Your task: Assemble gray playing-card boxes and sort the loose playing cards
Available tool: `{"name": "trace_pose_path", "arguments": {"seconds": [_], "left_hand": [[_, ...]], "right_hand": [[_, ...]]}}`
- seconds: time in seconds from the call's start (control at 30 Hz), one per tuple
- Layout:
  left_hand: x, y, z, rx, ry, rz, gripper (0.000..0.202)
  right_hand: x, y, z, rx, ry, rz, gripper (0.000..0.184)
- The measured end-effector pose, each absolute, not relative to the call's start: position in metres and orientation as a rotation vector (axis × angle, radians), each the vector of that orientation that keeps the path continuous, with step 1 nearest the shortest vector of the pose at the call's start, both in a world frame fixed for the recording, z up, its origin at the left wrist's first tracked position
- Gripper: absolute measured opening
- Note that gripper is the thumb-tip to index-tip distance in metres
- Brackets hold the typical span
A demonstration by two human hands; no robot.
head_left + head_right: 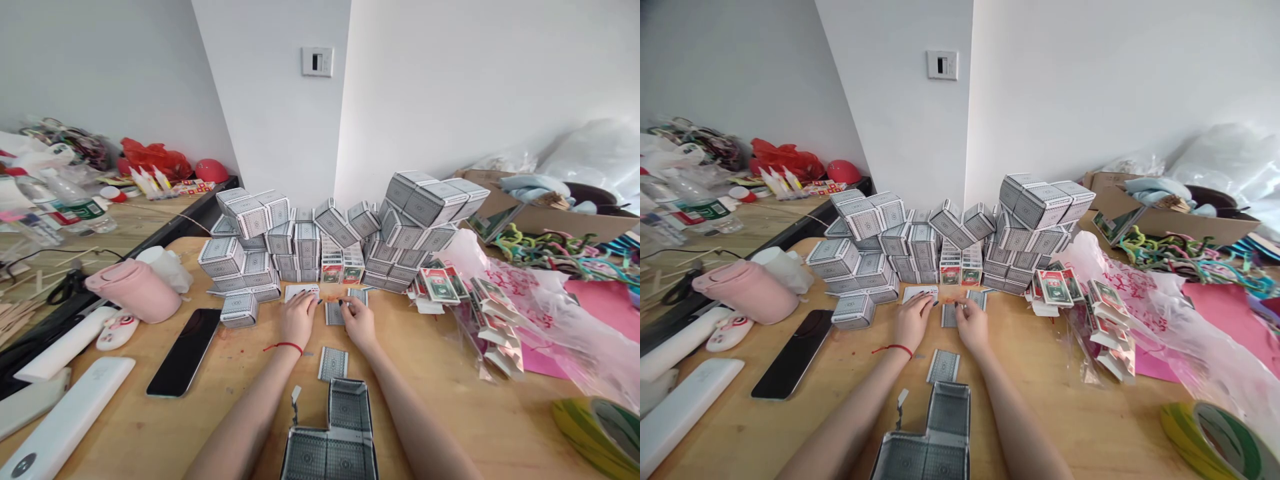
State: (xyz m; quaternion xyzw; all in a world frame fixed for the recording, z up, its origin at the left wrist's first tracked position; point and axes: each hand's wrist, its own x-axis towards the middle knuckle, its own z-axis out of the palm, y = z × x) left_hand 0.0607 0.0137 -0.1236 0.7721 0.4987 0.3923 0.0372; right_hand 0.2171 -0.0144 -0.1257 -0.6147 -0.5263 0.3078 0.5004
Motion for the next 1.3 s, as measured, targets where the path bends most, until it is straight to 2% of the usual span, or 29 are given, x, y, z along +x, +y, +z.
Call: {"name": "trace_pose_path", "arguments": {"seconds": [0.33, 0.6, 0.8, 0.93, 1.1, 1.3], "left_hand": [[0.071, -0.007, -0.105, 2.558, 1.249, 1.351, 0.018], [0.073, -0.006, -0.111, 2.478, 1.02, 1.279, 0.014], [0.07, 0.0, -0.112, 2.313, 1.368, 1.286, 0.025], [0.066, 0.009, -0.119, 2.338, 1.636, 1.182, 0.035], [0.064, 0.012, -0.127, 2.446, 1.649, 1.036, 0.027], [0.065, 0.009, -0.121, 2.429, 1.598, 1.152, 0.024]], "right_hand": [[0.217, -0.016, -0.113, -1.247, -1.2, 1.172, 0.049], [0.229, -0.008, -0.115, -1.177, -1.099, 1.182, 0.031], [0.228, -0.006, -0.12, -1.172, -1.007, 1.125, 0.044], [0.227, -0.004, -0.124, -1.22, -0.993, 1.104, 0.04], [0.227, -0.004, -0.126, -1.237, -0.962, 1.083, 0.034], [0.226, -0.006, -0.125, -1.251, -0.931, 1.075, 0.029]]}}
